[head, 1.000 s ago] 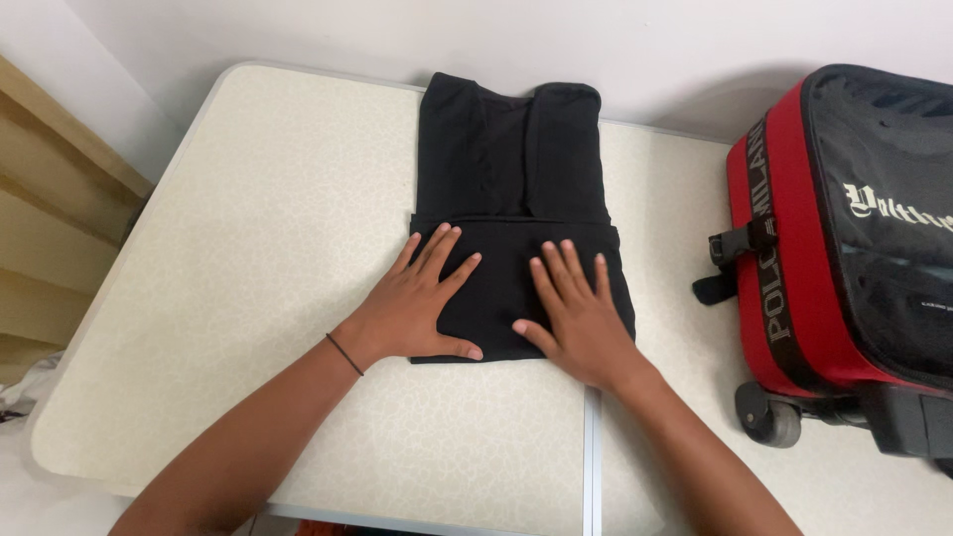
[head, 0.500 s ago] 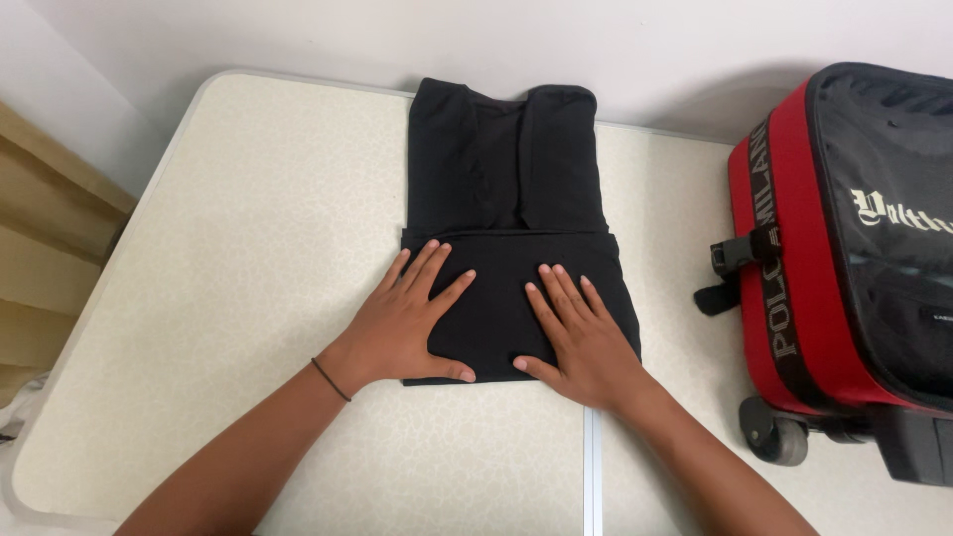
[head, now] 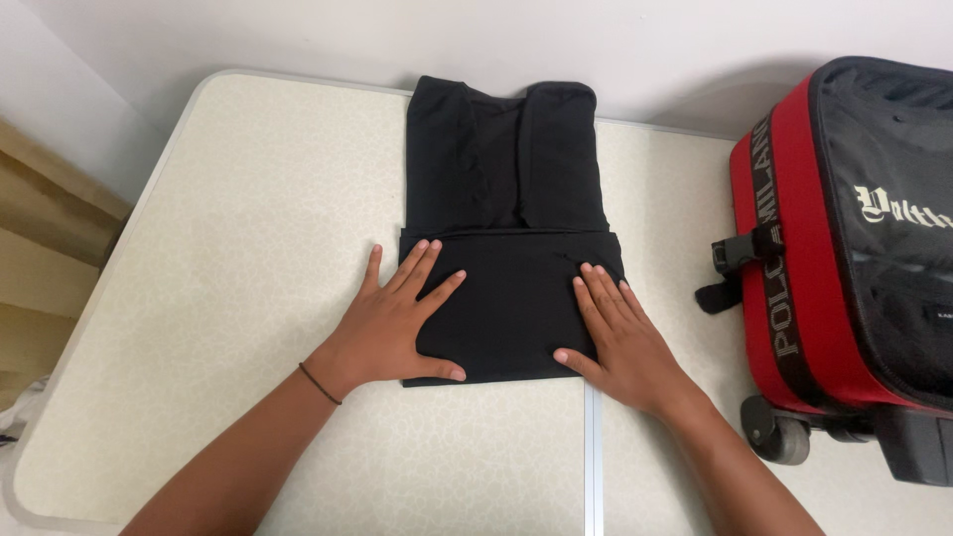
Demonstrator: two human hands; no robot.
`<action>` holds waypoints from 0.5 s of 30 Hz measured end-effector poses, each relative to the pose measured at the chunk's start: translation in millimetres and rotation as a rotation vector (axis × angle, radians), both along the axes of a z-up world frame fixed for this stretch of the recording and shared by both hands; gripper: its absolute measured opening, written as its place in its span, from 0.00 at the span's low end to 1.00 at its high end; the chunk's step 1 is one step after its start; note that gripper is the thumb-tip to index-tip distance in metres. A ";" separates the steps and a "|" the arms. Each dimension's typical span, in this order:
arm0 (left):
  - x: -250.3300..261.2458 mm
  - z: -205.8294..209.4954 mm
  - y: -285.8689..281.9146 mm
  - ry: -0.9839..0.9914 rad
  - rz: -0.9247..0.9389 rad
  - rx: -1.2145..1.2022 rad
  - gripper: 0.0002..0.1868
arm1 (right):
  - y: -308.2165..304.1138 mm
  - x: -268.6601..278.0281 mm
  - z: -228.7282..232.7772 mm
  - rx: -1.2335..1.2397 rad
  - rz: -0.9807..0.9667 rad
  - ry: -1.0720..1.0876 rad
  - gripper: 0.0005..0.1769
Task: The person folds a black t-shirt on a white table by first flattening it, then folding in the sleeves and sides to form a rectangle, and finally folding it into a compact square.
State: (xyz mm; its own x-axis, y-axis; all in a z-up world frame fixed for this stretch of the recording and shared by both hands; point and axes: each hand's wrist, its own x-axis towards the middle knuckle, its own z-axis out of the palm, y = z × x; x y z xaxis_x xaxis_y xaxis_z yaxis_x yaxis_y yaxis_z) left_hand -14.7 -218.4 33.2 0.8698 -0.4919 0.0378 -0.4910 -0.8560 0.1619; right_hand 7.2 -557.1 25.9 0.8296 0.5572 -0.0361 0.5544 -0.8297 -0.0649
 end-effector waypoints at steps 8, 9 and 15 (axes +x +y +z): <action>5.2 -6.5 16.2 -0.013 -0.089 -0.167 0.58 | 7.0 -5.7 13.7 0.029 -0.020 0.058 0.57; 6.1 -6.6 17.6 -0.068 -0.098 -0.214 0.53 | 8.3 -6.5 16.7 0.040 -0.006 0.026 0.55; 9.8 -6.1 20.7 -0.261 0.249 -0.368 0.22 | 7.8 -12.4 34.4 0.255 -0.286 -0.141 0.35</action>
